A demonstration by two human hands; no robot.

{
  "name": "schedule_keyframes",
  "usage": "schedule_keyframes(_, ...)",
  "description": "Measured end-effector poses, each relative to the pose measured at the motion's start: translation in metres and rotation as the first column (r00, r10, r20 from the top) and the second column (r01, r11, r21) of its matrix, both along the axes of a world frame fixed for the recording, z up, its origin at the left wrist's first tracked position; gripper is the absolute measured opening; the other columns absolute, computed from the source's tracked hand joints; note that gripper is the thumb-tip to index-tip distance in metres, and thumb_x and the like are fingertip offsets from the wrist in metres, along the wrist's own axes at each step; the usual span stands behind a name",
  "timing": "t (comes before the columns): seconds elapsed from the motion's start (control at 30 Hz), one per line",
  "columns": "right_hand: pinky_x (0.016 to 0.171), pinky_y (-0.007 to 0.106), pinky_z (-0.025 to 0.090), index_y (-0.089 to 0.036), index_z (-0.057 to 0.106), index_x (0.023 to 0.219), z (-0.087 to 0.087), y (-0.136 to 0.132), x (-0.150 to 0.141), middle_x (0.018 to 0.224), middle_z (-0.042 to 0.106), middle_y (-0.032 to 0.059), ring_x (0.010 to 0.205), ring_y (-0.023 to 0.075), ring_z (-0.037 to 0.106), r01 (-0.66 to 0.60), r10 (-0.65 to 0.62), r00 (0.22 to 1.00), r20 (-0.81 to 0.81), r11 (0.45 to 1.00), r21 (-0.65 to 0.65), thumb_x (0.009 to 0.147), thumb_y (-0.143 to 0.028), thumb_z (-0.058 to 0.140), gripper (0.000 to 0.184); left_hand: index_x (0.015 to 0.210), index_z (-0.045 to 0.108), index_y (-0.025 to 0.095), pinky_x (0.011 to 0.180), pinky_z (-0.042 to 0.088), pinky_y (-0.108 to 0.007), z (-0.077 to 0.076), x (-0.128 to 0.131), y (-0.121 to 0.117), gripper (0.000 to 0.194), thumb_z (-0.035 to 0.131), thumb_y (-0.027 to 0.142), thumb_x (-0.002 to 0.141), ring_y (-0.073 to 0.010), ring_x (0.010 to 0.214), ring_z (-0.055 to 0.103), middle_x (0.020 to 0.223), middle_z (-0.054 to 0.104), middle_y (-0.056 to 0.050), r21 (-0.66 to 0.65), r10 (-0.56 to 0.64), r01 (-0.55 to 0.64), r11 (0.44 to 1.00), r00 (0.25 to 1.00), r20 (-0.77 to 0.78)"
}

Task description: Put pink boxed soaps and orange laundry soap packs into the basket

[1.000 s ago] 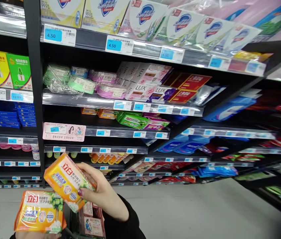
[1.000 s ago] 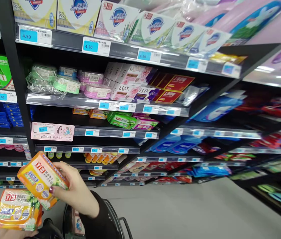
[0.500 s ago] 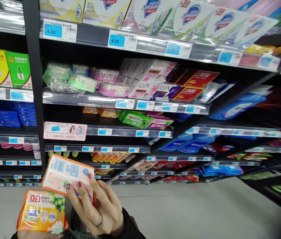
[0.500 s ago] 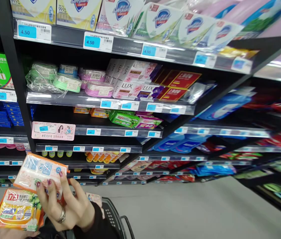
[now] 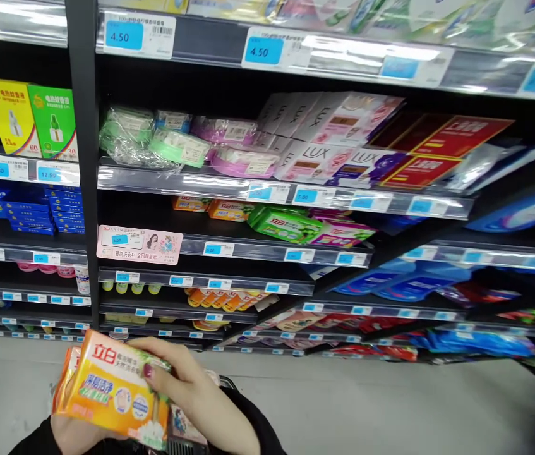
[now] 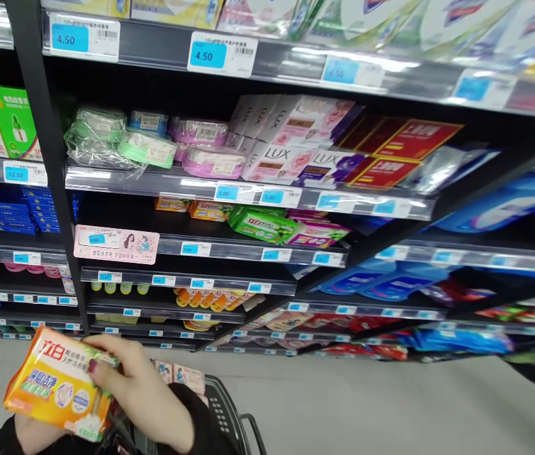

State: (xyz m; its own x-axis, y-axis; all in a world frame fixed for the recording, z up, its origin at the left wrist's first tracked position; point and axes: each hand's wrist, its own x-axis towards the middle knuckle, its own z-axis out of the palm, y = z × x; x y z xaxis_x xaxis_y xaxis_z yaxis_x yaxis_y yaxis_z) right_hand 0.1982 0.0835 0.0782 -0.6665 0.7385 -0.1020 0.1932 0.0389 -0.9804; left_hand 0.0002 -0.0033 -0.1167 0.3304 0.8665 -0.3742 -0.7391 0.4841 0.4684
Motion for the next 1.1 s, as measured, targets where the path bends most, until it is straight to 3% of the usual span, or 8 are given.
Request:
schedule_keyframes(0.13,0.085,0.034,0.044,-0.023,0.066,0.110,0.003,0.002,-0.022,0.105,0.067,0.0041,0.098,0.0242,0.059,-0.127,0.107,0.972,0.209,0.988,0.085,0.086,-0.033,0.050,0.031,0.130,0.046,0.021,0.106,0.026,-0.058,0.000,0.003,0.006,0.055,0.050,0.050,0.085,-0.0310,0.129,0.038,0.141,0.042,-0.011,0.052,-0.038,0.042,0.998,0.995,-0.091)
schedule_keyframes(0.23,0.084,0.036,0.043,-0.028,0.065,0.110,0.004,-0.003,-0.031,0.103,0.067,0.0014,0.100,0.0250,0.058,-0.135,0.029,0.924,0.380,0.957,0.255,0.087,-0.030,0.048,0.028,0.131,0.046,0.021,0.106,0.025,-0.058,-0.001,0.002,0.002,0.052,0.051,0.047,0.085,-0.0316,0.130,0.036,0.142,0.040,-0.011,0.078,-0.073,0.085,0.993,0.987,-0.141)
schedule_keyframes(0.4,0.070,0.037,0.046,-0.023,0.065,0.095,-0.005,-0.019,-0.039,0.095,0.059,0.0070,0.078,0.0216,0.058,-0.081,-0.273,0.852,0.447,0.775,0.627,0.089,-0.025,0.043,0.023,0.119,0.059,0.022,0.113,0.001,-0.056,0.003,-0.001,-0.005,0.048,0.070,0.030,0.073,-0.0304,0.134,0.031,0.135,0.052,-0.008,0.121,-0.102,0.127,0.985,0.975,-0.196)
schedule_keyframes(0.5,0.082,0.049,0.044,-0.023,0.066,0.097,-0.012,-0.023,-0.040,0.102,0.058,0.0112,0.101,0.0324,0.051,-0.007,-0.424,0.824,0.374,0.654,0.757,0.085,-0.027,0.050,0.020,0.122,0.059,0.027,0.111,0.010,-0.061,0.018,0.004,-0.003,0.058,0.067,0.051,0.069,-0.0363,0.132,0.035,0.136,0.053,-0.006,0.162,-0.094,0.105,0.981,0.993,-0.075)
schedule_keyframes(0.67,0.105,0.050,0.030,-0.020,0.036,0.141,-0.013,-0.014,-0.034,0.137,0.044,0.0109,0.124,0.0357,0.037,-0.249,0.035,0.890,0.454,0.873,0.421,0.060,-0.042,0.075,0.093,0.130,0.052,0.017,0.104,0.023,-0.062,0.055,0.005,0.008,0.075,0.028,0.070,0.082,-0.0390,0.128,0.039,0.136,0.050,-0.016,0.229,-0.068,-0.003,0.973,0.951,0.302)
schedule_keyframes(0.77,0.105,0.049,0.030,-0.024,0.029,0.143,-0.025,-0.004,-0.026,0.141,0.040,0.0098,0.126,0.0338,0.037,-0.119,0.000,0.891,0.454,0.965,0.233,0.060,-0.031,0.075,0.095,0.134,0.047,0.027,0.092,0.028,-0.071,0.065,-0.006,0.008,0.082,0.031,0.080,0.072,-0.0485,0.126,0.037,0.143,0.042,-0.014,0.260,-0.197,0.109,0.959,0.919,0.341)
schedule_keyframes(0.9,0.098,0.041,0.040,-0.024,0.028,0.138,-0.069,-0.002,-0.019,0.134,0.047,0.0093,0.117,0.0272,0.050,0.085,-0.086,0.994,0.071,0.996,0.020,0.069,-0.033,0.069,0.081,0.123,0.058,0.031,0.094,0.033,-0.063,0.056,-0.025,-0.001,0.061,0.051,0.067,0.074,-0.0439,0.122,0.045,0.136,0.052,-0.008,0.224,-0.144,0.103,0.969,0.974,0.175)
schedule_keyframes(1.1,0.093,0.041,0.045,-0.023,0.021,0.141,-0.129,-0.029,-0.027,0.132,0.049,0.0146,0.113,0.0300,0.054,0.240,-0.324,0.910,-0.257,0.920,-0.311,0.059,-0.040,0.081,0.103,0.132,0.049,0.027,0.101,0.035,-0.049,0.051,-0.024,-0.007,0.066,0.036,0.067,0.082,-0.0318,0.122,0.049,0.130,0.058,-0.008,-0.020,-0.024,0.018,1.000,0.953,-0.302)
